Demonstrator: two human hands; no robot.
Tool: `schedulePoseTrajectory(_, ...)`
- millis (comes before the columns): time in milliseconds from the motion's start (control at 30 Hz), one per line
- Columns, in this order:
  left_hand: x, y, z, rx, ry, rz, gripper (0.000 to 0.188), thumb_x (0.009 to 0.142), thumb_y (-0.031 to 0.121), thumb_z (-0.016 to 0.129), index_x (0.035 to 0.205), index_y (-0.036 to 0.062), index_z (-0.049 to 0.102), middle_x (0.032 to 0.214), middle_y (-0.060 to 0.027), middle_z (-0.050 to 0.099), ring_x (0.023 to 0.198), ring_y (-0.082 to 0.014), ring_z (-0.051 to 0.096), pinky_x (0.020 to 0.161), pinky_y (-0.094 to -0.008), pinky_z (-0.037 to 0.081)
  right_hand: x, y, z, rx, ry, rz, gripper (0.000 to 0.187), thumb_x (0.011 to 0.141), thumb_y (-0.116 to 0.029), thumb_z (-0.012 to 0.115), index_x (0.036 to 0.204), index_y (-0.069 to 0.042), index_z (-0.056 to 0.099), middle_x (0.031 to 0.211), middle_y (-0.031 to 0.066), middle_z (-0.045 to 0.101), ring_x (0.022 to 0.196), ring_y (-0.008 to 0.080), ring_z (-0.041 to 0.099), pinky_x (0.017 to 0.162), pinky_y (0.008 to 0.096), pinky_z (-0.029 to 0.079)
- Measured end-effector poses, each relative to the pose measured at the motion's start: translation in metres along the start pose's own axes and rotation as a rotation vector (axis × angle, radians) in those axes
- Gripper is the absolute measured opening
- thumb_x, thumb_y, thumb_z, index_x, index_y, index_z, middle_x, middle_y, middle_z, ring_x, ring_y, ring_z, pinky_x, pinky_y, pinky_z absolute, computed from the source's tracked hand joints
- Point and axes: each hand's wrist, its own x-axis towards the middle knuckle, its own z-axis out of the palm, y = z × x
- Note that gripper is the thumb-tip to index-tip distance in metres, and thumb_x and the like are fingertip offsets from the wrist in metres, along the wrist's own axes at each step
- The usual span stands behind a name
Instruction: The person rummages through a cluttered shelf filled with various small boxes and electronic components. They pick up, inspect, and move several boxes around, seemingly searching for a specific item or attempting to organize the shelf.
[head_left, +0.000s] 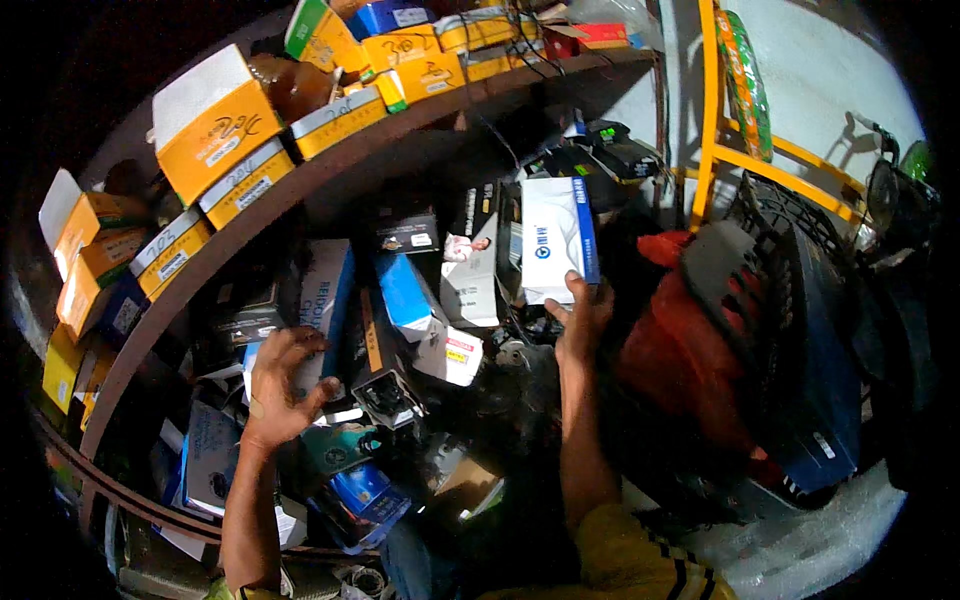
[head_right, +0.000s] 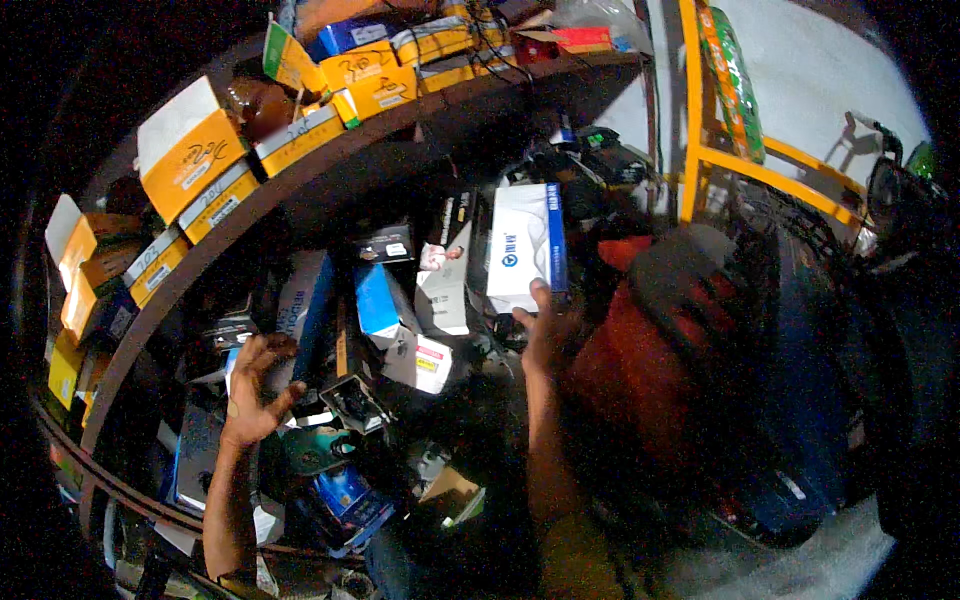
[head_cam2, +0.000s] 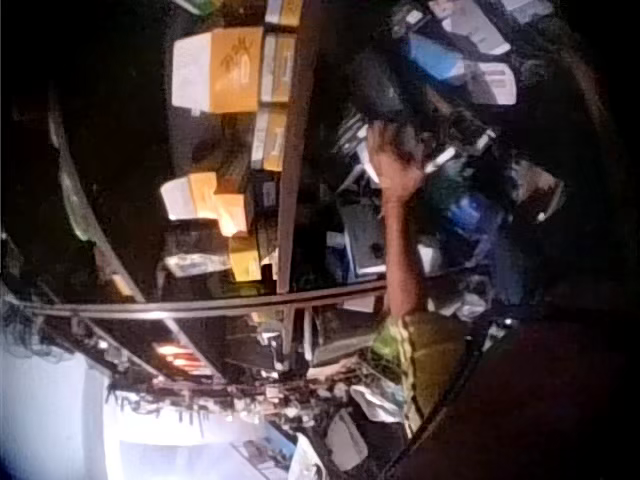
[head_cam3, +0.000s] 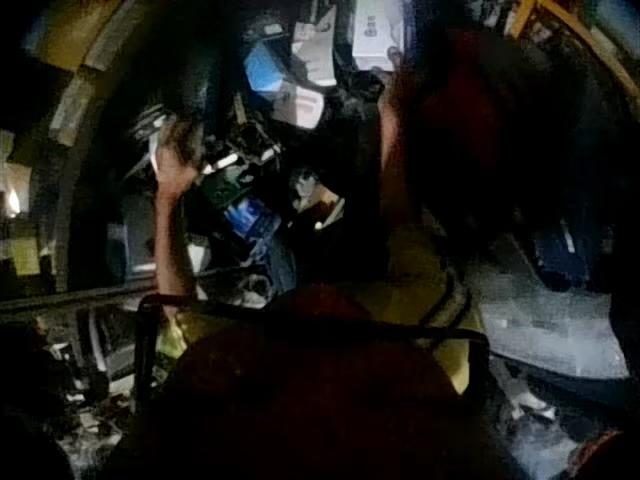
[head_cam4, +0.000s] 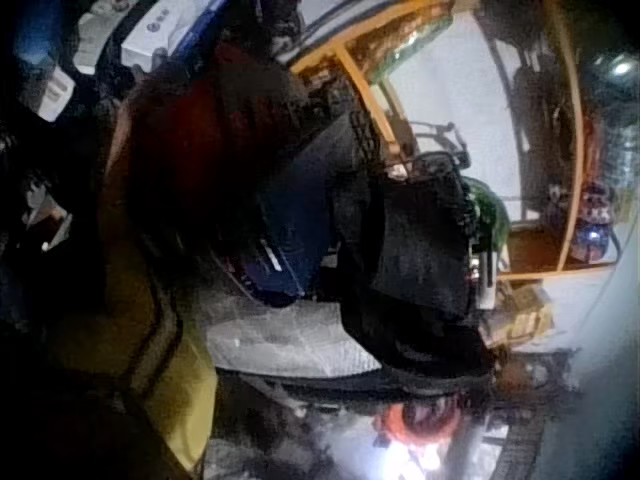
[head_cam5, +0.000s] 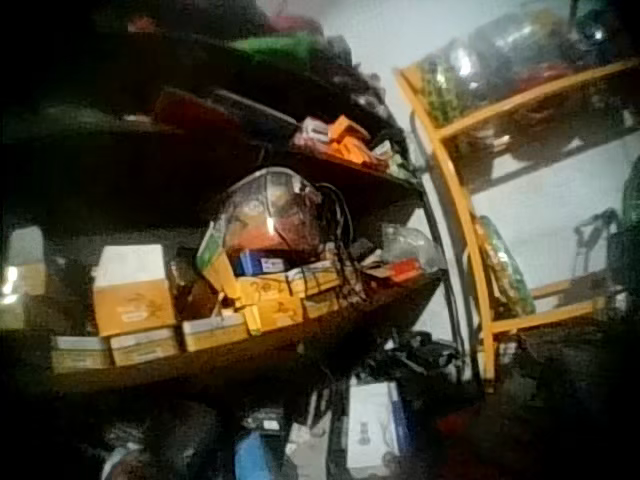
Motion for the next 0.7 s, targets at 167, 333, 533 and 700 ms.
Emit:
schedulePoseTrajectory(167,-0.002,0.009,-0.006,0.027,-0.002,-0.058,0.047,0.071,0.02,0.08,0.113,-0.0005,0.07,0.122,-0.0184,0.065,0.116,-0.0398,0.06,0.102,-0.0462,0.047,0.055,0.011,0.066,-0.022,-0.097,-0.047,0.067,0.094,-0.034,0.075,0.146,0.002,0.051,0.126,0.0174,0.063,0.109,0.0296,0.068,0.078,0.0418,0.063)
schedulePoseTrajectory(333,0.0,0.003,-0.006,0.009,0.02,-0.001,0.047,0.07,0.024,0.08,0.11,0.0,0.073,0.123,-0.018,0.067,0.114,-0.0398,0.061,0.101,-0.047,0.048,0.085,0.08,0.102,-0.675,-0.17,-0.194,0.094,0.093,-0.047,0.077,0.156,0.009,0.036,0.149,0.0321,0.052,0.132,0.0395,0.058,0.109,0.0455,0.048)
schedulePoseTrajectory(533,0.004,-0.001,0.001,0.014,0.026,0.029,0.048,0.072,0.027,0.079,0.111,-0.0003,0.072,0.12,-0.0182,0.067,0.112,-0.0401,0.061,0.099,-0.047,0.047,0.051,0.091,0.069,-0.818,-0.301,-0.429,0.085,0.085,-0.052,0.082,0.134,0.013,0.057,0.128,0.0363,0.063,0.119,0.05,0.062,0.101,0.0511,0.05)
schedulePoseTrajectory(700,0.001,-0.001,-0.002,0.022,0.027,0.038,0.051,0.075,0.032,0.078,0.112,-0.0017,0.07,0.121,-0.0191,0.067,0.113,-0.0418,0.06,0.1,-0.0474,0.046,0.049,0.06,0.08,-1.045,-0.514,-0.435,0.081,0.082,-0.052,0.082,0.126,0.012,0.063,0.119,0.0349,0.068,0.112,0.0481,0.067,0.096,0.05,0.052)
